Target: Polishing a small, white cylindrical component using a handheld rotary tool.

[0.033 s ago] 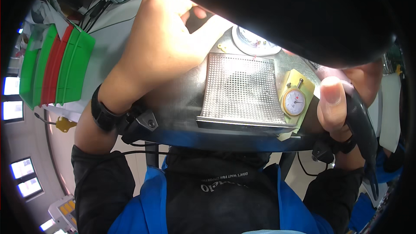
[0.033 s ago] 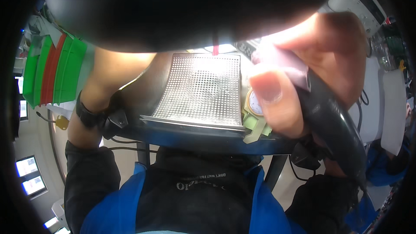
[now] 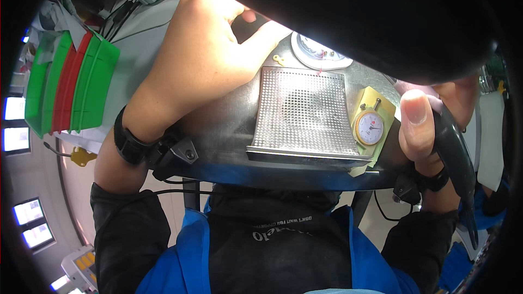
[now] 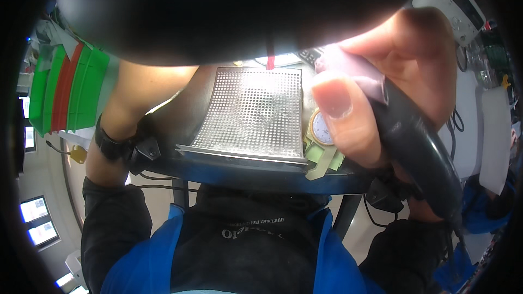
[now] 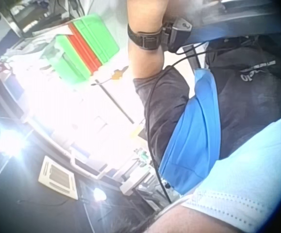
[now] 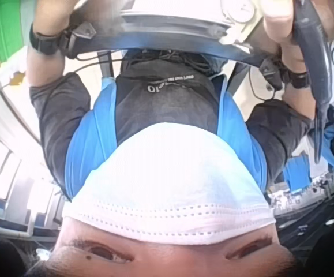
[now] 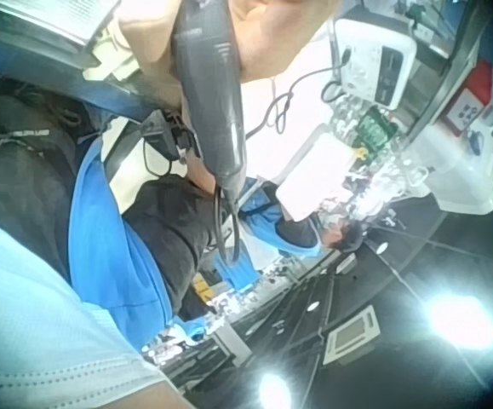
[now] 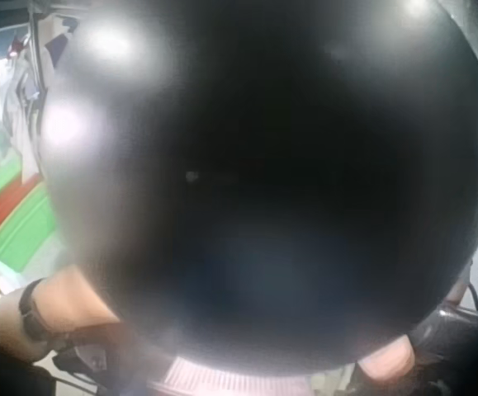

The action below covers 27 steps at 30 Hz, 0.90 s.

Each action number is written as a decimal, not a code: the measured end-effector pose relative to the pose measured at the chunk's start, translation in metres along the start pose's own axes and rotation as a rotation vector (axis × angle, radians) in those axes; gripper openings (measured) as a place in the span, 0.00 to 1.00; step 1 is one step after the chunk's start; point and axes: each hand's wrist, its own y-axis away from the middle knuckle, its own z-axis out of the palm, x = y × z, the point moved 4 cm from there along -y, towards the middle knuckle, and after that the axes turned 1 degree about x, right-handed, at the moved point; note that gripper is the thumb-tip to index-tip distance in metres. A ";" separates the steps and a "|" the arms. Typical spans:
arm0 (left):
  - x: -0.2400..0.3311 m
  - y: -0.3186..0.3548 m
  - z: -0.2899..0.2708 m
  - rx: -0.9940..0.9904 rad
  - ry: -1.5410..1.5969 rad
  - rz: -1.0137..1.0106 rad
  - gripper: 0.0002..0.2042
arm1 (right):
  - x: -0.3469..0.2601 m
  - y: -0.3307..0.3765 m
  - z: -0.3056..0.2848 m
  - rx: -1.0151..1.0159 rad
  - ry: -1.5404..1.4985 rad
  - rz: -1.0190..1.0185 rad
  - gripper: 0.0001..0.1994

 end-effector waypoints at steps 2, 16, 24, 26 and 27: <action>-0.003 -0.001 0.001 -0.072 0.015 0.038 0.07 | 0.006 -0.001 -0.004 -0.019 0.040 -0.033 0.24; 0.007 0.008 0.012 -0.264 -0.100 0.290 0.05 | 0.005 -0.017 -0.003 -0.130 0.196 -0.213 0.21; -0.007 0.020 0.015 -0.287 -0.152 0.289 0.06 | -0.014 -0.009 0.005 -0.145 0.252 -0.445 0.23; -0.009 0.018 0.015 -0.276 -0.120 0.302 0.05 | -0.014 -0.006 0.007 -0.151 0.213 -0.415 0.22; -0.008 0.017 0.015 -0.268 -0.086 0.320 0.05 | -0.014 -0.006 0.006 -0.152 0.177 -0.381 0.21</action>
